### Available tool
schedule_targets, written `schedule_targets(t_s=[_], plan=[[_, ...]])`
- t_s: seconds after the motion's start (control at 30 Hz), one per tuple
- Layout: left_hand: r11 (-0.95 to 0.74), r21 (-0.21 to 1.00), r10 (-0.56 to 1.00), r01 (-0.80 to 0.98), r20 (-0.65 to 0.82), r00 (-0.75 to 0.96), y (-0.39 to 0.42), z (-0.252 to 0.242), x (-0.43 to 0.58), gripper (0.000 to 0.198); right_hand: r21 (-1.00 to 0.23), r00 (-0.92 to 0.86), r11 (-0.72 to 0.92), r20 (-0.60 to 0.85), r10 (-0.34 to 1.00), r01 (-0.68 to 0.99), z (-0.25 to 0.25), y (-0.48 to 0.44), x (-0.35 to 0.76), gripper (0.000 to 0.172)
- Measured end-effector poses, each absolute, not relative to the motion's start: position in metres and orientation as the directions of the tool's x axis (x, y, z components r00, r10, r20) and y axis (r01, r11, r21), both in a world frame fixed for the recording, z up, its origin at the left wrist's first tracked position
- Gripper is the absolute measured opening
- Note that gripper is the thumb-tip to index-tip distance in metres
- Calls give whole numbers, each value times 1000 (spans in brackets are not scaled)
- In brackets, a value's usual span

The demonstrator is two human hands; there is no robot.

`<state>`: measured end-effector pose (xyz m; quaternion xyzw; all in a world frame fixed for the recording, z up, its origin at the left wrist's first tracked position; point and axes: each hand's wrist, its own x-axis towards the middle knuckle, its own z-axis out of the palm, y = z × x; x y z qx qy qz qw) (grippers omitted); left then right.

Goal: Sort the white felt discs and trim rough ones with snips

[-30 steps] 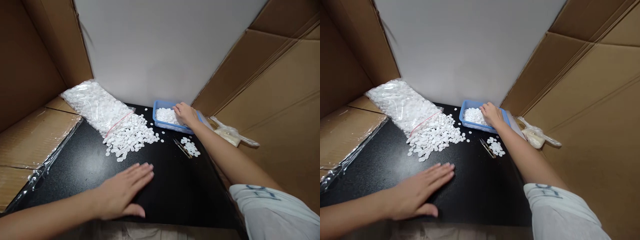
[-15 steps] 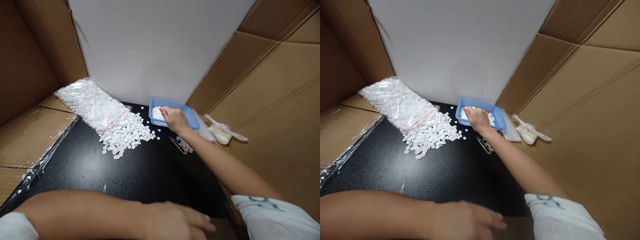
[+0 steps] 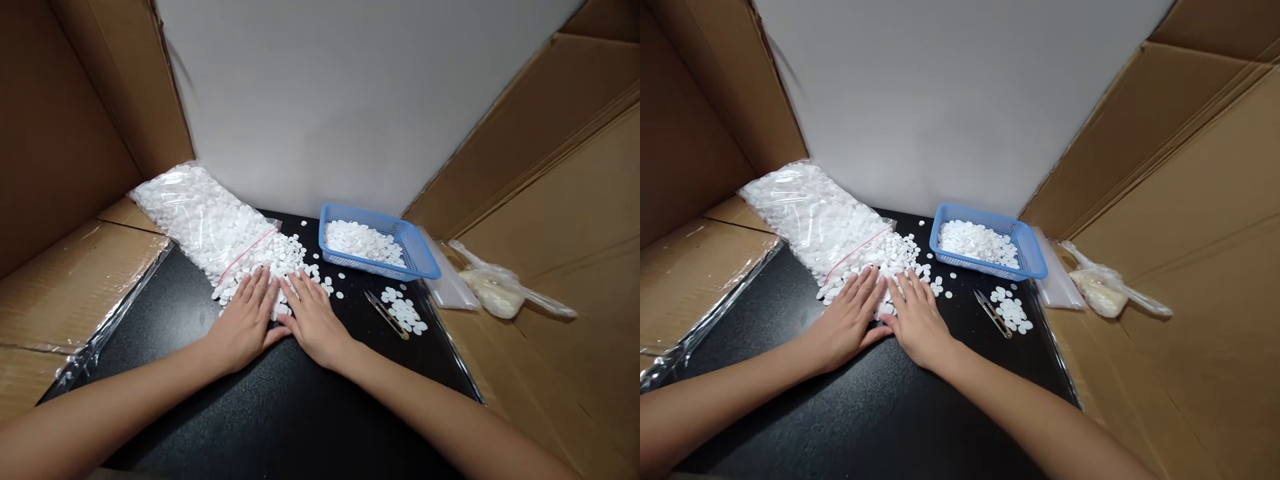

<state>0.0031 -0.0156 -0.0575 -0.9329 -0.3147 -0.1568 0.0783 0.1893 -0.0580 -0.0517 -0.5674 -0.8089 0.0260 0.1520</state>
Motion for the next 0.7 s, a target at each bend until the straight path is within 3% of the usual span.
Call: schedule_targets(t_s=[0.17, 0.3, 0.5, 0.7], plan=[[-856, -8, 492, 517, 298, 818, -41, -49, 2, 78, -181, -422, 480, 285, 861, 858, -52, -90, 199, 48], [-883, 72, 466, 465, 265, 844, -49, -46, 3, 74, -218, -412, 504, 358, 838, 836, -48, -104, 211, 38], [-825, 62, 558, 561, 240, 794, -20, -46, 4, 76, -297, -306, 425, 372, 876, 855, -45, -98, 219, 31], [-798, 88, 602, 597, 174, 779, 3, -41, 10, 91, -278, -222, 327, 350, 910, 903, -51, -91, 230, 39]])
